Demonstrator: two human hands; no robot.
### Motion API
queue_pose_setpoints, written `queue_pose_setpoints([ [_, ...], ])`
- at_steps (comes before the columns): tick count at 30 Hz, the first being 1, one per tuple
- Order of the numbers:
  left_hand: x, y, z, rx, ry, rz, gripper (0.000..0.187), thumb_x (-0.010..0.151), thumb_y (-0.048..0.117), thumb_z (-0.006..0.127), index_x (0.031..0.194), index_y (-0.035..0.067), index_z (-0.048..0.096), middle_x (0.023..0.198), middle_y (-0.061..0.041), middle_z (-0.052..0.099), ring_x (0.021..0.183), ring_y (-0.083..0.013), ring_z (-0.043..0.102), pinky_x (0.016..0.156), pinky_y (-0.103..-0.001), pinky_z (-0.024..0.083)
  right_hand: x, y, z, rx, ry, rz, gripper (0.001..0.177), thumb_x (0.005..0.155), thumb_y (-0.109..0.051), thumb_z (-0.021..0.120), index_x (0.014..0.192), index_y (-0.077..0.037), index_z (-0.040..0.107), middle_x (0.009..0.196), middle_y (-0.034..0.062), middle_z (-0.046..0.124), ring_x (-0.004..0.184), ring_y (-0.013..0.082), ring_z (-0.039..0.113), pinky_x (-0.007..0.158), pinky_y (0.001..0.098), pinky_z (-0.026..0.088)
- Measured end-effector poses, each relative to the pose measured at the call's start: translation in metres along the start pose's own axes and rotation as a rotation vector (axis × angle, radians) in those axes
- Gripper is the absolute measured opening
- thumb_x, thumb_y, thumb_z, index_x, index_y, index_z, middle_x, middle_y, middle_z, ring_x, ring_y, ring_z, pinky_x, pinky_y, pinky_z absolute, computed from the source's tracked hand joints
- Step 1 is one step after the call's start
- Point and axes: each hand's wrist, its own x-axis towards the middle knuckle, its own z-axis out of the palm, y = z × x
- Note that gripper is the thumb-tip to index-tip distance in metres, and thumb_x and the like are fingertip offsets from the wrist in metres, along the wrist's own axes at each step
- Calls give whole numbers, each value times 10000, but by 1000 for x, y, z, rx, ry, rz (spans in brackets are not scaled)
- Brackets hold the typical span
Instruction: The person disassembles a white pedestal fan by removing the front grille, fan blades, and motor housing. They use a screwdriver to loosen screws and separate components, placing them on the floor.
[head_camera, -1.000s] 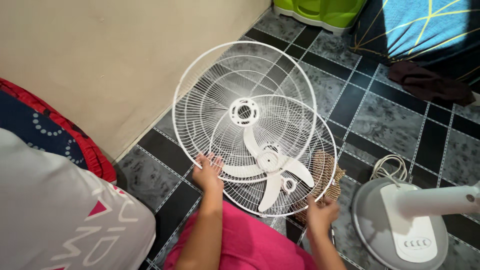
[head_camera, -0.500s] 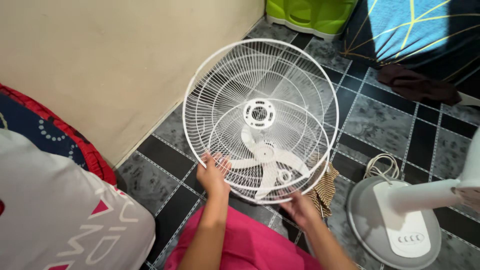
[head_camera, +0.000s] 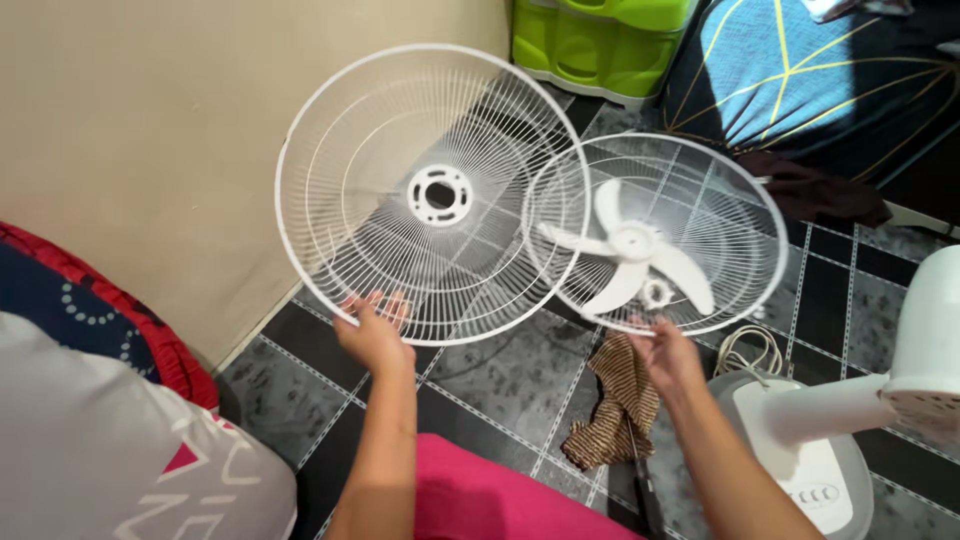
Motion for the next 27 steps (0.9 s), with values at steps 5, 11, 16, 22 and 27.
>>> queue_pose_setpoints([
  [5,6,-16,-17,29,32,19,195,1059,140,471,1234,54,463,1095,-180,667,781,-310,741,579,-381,607,27,-43,11,89,90,-103,91,990,-45,483,1018,40,493,1219,268,586,1169,365,658,970,447,558],
  [11,9,-60,-33,32,91,-41,224,1067,185,451,1253,61,435,1123,-188,656,803,-312,742,602,-365,614,43,-84,13,254,-26,-106,168,952,-1,457,1061,120,495,1231,307,597,1195,418,652,1010,495,537],
  [16,-3,-113,-41,115,105,-188,241,1081,231,440,1251,61,425,1115,-215,658,778,-339,739,590,-383,637,22,-83,23,221,-84,-67,159,961,-4,464,1102,69,456,1259,317,604,1178,413,669,971,443,561],
  [22,-16,-160,-53,253,29,-251,226,1064,182,475,1239,42,490,1036,-179,709,750,-359,735,561,-423,608,-25,-45,50,8,-103,56,281,980,-44,446,1243,53,473,1267,328,623,1152,373,681,888,363,577],
  [27,-9,-189,-68,200,-54,-379,228,1001,89,551,1228,70,535,1025,-157,703,754,-352,740,598,-431,630,-71,-6,73,-87,-101,146,409,998,-33,417,1381,108,443,1295,339,602,1188,340,686,888,345,565],
])
